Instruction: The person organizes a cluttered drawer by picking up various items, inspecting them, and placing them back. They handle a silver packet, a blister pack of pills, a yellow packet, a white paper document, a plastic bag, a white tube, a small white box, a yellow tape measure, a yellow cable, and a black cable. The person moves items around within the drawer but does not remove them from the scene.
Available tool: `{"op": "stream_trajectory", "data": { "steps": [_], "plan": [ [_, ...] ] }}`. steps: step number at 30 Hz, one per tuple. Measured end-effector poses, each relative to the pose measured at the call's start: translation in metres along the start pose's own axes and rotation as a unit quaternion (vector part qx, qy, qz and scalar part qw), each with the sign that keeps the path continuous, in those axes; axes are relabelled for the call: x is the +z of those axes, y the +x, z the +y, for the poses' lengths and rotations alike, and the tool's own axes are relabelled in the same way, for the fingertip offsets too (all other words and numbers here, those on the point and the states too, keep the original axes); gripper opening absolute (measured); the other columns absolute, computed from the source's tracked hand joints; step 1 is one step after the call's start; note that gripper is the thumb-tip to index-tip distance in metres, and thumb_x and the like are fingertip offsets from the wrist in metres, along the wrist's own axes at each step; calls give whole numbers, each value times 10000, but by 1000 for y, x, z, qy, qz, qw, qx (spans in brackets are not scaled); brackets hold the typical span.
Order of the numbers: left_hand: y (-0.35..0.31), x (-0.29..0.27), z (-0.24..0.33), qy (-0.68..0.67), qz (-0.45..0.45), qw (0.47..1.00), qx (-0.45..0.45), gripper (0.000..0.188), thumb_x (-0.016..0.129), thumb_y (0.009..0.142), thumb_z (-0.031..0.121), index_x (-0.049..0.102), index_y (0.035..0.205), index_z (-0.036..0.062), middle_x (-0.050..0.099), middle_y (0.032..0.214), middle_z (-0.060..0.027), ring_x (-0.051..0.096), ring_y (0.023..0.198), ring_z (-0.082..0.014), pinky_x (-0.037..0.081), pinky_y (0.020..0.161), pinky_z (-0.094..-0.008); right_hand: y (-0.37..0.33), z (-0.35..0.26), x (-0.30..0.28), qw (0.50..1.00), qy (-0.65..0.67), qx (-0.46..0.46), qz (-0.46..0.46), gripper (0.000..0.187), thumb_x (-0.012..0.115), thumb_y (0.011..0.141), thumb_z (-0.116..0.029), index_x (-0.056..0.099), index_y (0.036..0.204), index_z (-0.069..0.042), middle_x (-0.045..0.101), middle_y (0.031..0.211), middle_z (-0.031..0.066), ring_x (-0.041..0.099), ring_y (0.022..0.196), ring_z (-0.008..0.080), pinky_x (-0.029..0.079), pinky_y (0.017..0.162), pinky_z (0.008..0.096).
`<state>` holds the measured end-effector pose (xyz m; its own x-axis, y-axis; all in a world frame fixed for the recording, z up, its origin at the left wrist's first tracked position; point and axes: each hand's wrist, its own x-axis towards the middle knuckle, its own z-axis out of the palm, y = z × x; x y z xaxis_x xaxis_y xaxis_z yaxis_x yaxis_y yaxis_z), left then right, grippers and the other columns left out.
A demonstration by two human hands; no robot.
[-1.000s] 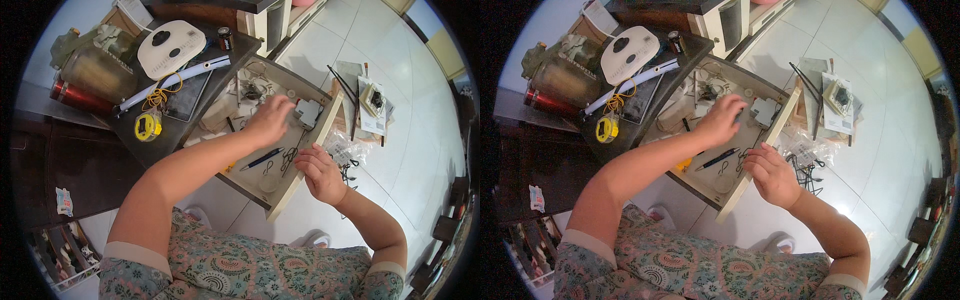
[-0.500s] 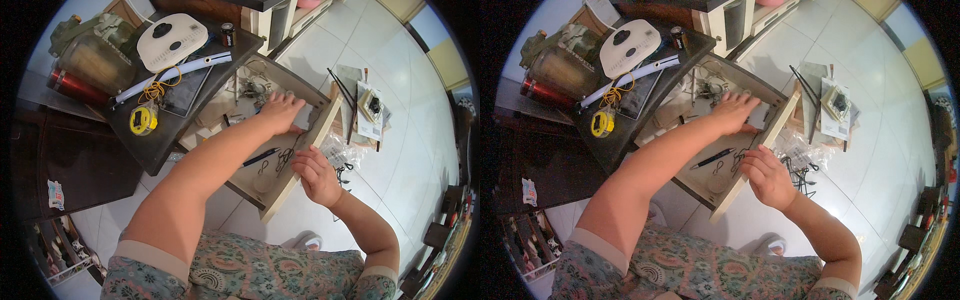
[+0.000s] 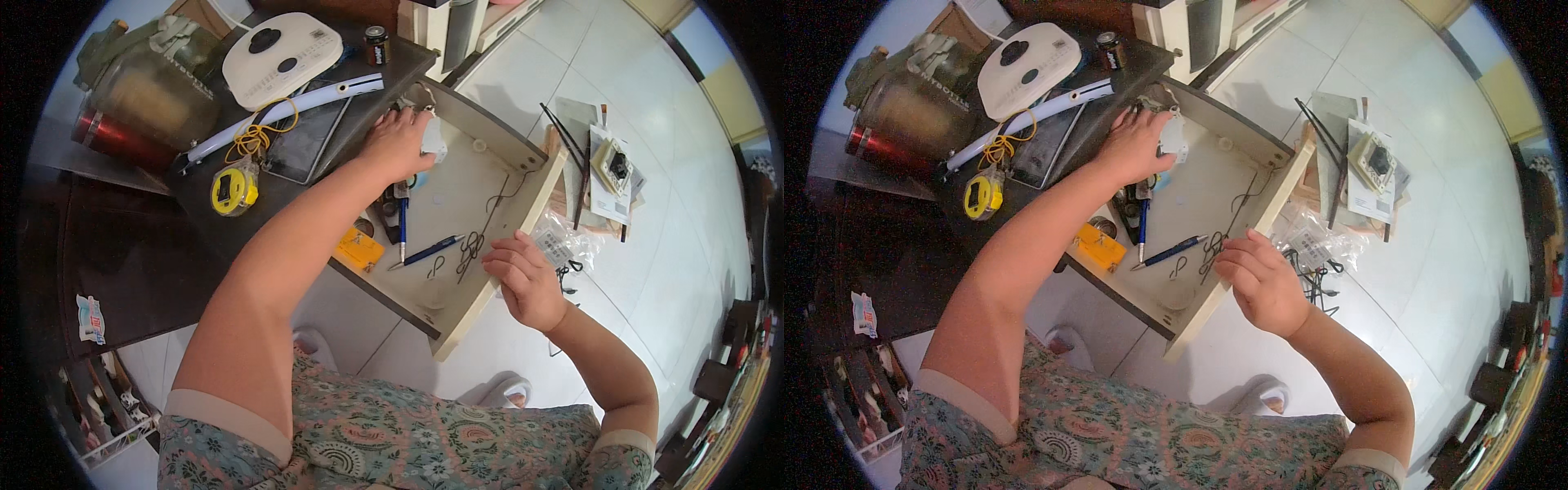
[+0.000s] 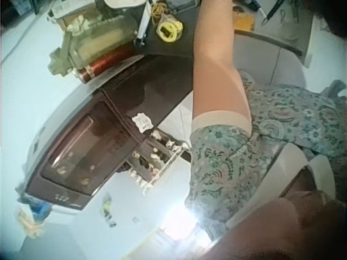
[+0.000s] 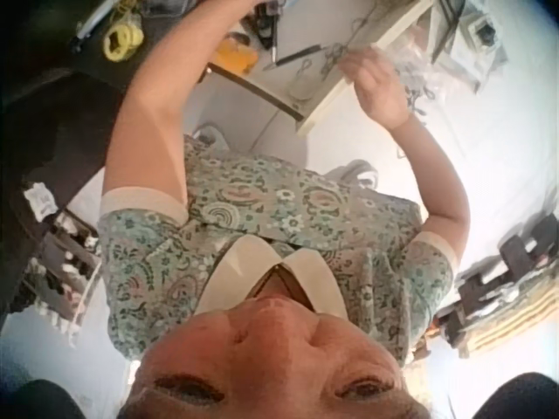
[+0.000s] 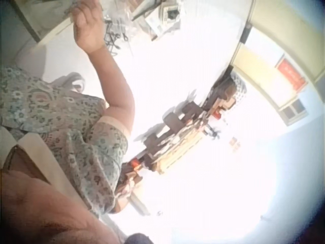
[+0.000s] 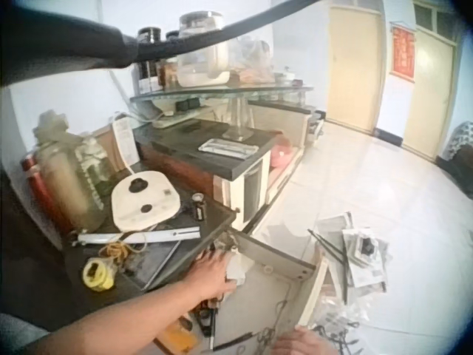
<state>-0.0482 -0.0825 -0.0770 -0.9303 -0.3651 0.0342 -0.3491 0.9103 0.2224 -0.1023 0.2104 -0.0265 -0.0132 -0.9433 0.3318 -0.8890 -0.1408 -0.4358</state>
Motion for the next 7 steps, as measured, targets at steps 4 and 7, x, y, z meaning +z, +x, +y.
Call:
{"op": "stream_trajectory", "data": {
  "steps": [4, 7],
  "plan": [
    [0, 6, 6, 66, 70, 995, 32, 656, 685, 732, 322, 419, 1299, 126, 444, 1275, -148, 394, 1228, -313, 256, 1041, -473, -1, -1, -1, 1000, 6, 6, -2, 361, 574, 666, 61, 576, 1006, -60, 598, 1046, 70, 555, 1077, 272, 369, 1031, 467],
    [3, 10, 23, 66, 79, 985, 141, 689, 718, 710, 336, 422, 1305, 155, 385, 1334, -117, 285, 1301, -312, 257, 1046, -455, -1, 0, 1, 1000, 8, 8, -6, 342, 565, 690, 50, 577, 1012, -66, 598, 1049, 73, 553, 1087, 271, 364, 1035, 471]
  ]
}}
